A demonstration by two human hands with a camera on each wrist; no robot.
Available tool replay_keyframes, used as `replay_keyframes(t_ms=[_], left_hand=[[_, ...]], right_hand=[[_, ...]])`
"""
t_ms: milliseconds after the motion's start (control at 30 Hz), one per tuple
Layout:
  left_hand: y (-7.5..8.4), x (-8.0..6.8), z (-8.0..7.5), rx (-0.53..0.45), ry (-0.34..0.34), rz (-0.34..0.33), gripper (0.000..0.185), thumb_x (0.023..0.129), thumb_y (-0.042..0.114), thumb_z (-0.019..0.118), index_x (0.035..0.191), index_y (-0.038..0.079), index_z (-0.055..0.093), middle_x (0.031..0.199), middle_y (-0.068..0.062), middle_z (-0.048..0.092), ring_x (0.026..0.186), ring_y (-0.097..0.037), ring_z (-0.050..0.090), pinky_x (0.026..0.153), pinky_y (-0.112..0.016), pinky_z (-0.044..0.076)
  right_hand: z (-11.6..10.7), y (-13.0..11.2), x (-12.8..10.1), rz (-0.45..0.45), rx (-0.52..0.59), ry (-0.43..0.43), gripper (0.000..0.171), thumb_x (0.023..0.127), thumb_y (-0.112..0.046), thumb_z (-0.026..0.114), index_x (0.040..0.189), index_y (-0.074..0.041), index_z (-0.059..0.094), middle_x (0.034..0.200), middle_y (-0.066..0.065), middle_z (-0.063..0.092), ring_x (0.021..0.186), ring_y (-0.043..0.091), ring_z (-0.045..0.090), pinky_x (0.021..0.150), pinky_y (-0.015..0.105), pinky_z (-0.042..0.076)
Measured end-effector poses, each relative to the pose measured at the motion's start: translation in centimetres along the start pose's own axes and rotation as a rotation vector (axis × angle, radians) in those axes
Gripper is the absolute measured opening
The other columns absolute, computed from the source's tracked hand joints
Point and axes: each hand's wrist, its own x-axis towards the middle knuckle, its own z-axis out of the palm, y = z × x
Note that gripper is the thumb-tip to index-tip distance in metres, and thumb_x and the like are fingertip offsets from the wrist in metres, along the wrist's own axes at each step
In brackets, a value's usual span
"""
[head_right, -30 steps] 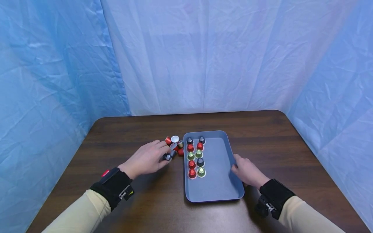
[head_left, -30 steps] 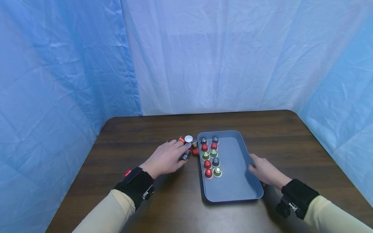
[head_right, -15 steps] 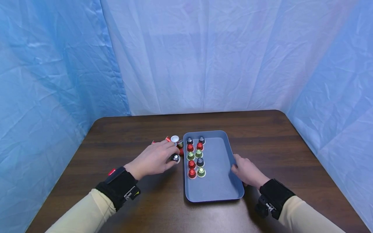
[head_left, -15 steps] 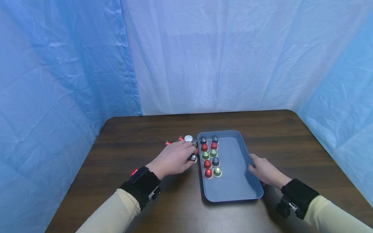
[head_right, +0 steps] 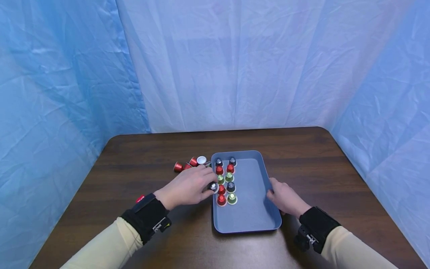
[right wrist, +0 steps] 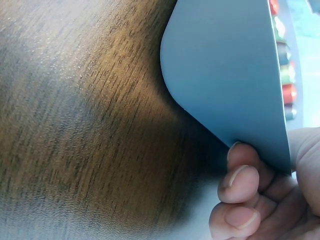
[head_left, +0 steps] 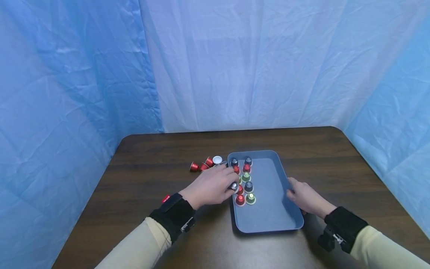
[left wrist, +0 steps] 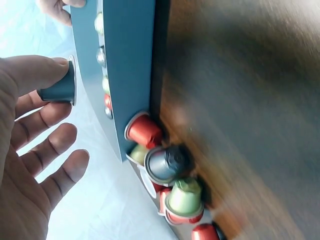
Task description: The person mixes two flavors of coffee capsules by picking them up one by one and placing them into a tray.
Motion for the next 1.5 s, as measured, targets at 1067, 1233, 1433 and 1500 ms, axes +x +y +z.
replay_keyframes(t_ms=[1067,1233,1433,1500], left_hand=[[2.8,0.4,2.3,0.082,-0.146,0.183,0.035,0.09,0.039,0.08,0.122,0.026,0.073,0.116,0.008,0.068,0.108,-0.014,0.055,0.093,-0.031,0.046],[3.1,0.5,2.2,0.112,-0.18,0.184,0.035,0.089,0.041,0.08,0.12,0.027,0.075,0.111,0.007,0.065,0.105,-0.013,0.054,0.088,-0.029,0.045],[3.4,0.8,2.1,0.131,-0.206,0.142,0.033,0.088,0.042,0.08,0.118,0.027,0.077,0.112,0.005,0.064,0.106,-0.014,0.053,0.088,-0.03,0.045],[3.6,0.9,2.0,0.141,-0.214,0.125,0.031,0.089,0.042,0.08,0.115,0.025,0.078,0.111,0.005,0.065,0.104,-0.014,0.054,0.087,-0.03,0.045]], right_hand=[[0.1,-0.2,0.1,0.026,-0.003,-0.004,0.057,0.104,-0.01,0.049,0.15,0.013,0.026,0.119,0.034,0.057,0.059,0.019,0.061,0.05,0.037,0.052],[0.1,-0.1,0.0,0.016,0.003,-0.009,0.057,0.103,-0.01,0.049,0.15,0.013,0.026,0.119,0.034,0.057,0.06,0.019,0.061,0.05,0.037,0.052],[-0.1,-0.1,0.1,0.019,-0.005,-0.012,0.057,0.104,-0.01,0.049,0.15,0.013,0.027,0.122,0.035,0.056,0.065,0.018,0.062,0.051,0.037,0.052],[-0.1,-0.2,0.2,0.025,-0.009,-0.013,0.057,0.104,-0.01,0.049,0.15,0.013,0.026,0.123,0.035,0.056,0.065,0.019,0.063,0.05,0.037,0.052]])
